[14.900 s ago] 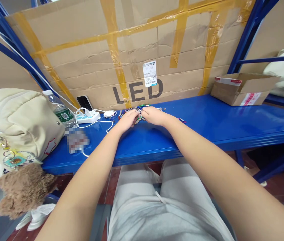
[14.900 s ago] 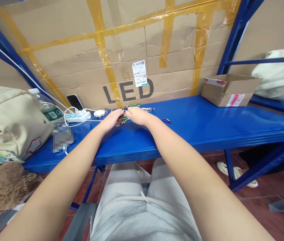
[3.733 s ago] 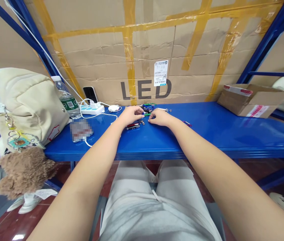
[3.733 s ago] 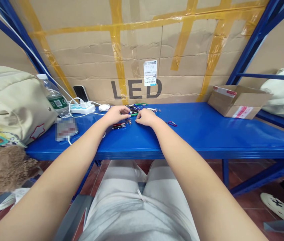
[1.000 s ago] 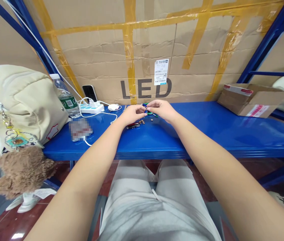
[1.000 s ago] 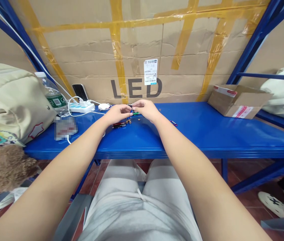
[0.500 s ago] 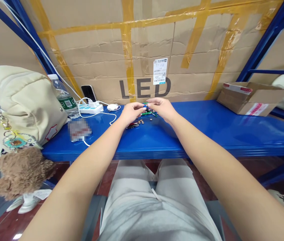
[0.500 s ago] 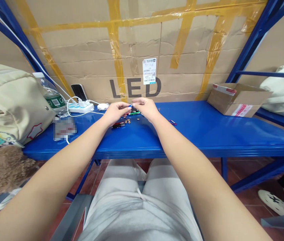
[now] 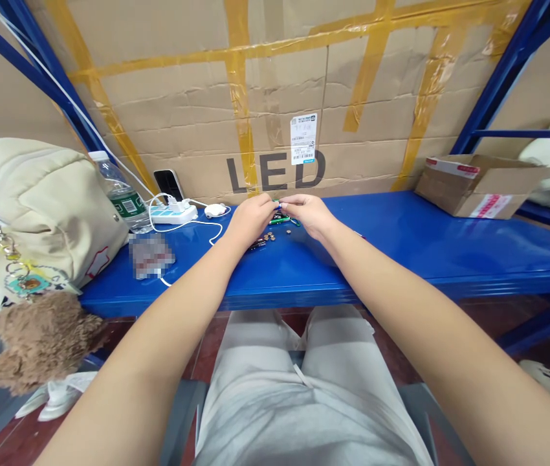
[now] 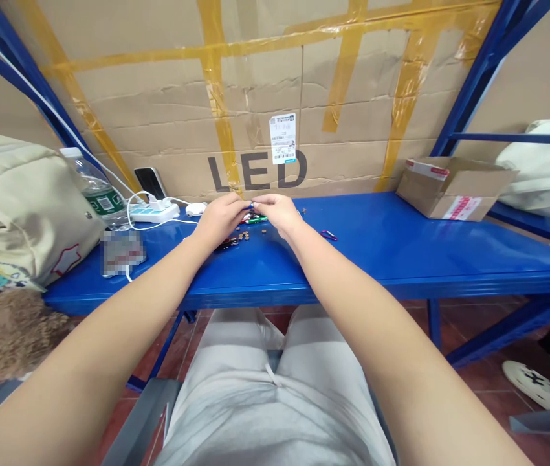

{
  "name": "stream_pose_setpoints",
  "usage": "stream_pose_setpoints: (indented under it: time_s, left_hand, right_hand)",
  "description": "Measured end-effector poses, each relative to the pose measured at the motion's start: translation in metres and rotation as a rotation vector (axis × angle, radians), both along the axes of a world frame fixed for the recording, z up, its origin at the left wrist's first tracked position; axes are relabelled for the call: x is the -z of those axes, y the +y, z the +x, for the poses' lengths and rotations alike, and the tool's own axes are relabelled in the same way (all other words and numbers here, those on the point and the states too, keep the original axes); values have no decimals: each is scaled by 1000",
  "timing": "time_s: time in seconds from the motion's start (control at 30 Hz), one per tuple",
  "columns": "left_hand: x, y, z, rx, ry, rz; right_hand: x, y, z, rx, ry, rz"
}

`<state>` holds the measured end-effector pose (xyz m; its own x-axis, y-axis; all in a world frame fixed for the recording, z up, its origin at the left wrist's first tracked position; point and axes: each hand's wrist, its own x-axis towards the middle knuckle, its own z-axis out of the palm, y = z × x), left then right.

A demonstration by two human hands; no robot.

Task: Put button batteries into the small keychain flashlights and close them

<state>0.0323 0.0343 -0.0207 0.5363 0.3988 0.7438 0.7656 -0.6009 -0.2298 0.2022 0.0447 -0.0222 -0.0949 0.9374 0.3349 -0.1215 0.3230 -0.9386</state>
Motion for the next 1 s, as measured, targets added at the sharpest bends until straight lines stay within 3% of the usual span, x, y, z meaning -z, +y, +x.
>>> stream_pose_setpoints:
  time_s: [0.13, 0.23, 0.33, 0.43, 0.53, 0.63, 0.77, 1.0]
  left_hand:
    - [-2, 1, -1, -26, 140, 50]
    - [-2, 0, 2, -6, 39, -33]
    - [-2, -3, 3, 67, -268, -237]
    - [-4, -5, 0, 148, -547, -551]
    - [-5, -7, -7, 206, -656, -806]
    - [-5, -7, -11, 237, -661, -920]
    - [-6, -8, -11, 230, -614, -902]
    - [-10, -13, -6, 177, -521, -636]
  right_hand:
    - [-2, -4, -1, -92, 117, -144]
    - [-4, -4, 0, -101, 119, -151]
    - [-5, -2, 3, -1, -75, 32]
    - [-8, 0, 9, 68, -380, 292]
    - [-9, 2, 15, 45, -565, 436]
    - [-8, 5, 19, 49, -679, 525]
    - [-6, 8, 20, 82, -822, 644]
    - [-11, -1, 15, 165, -906, 745]
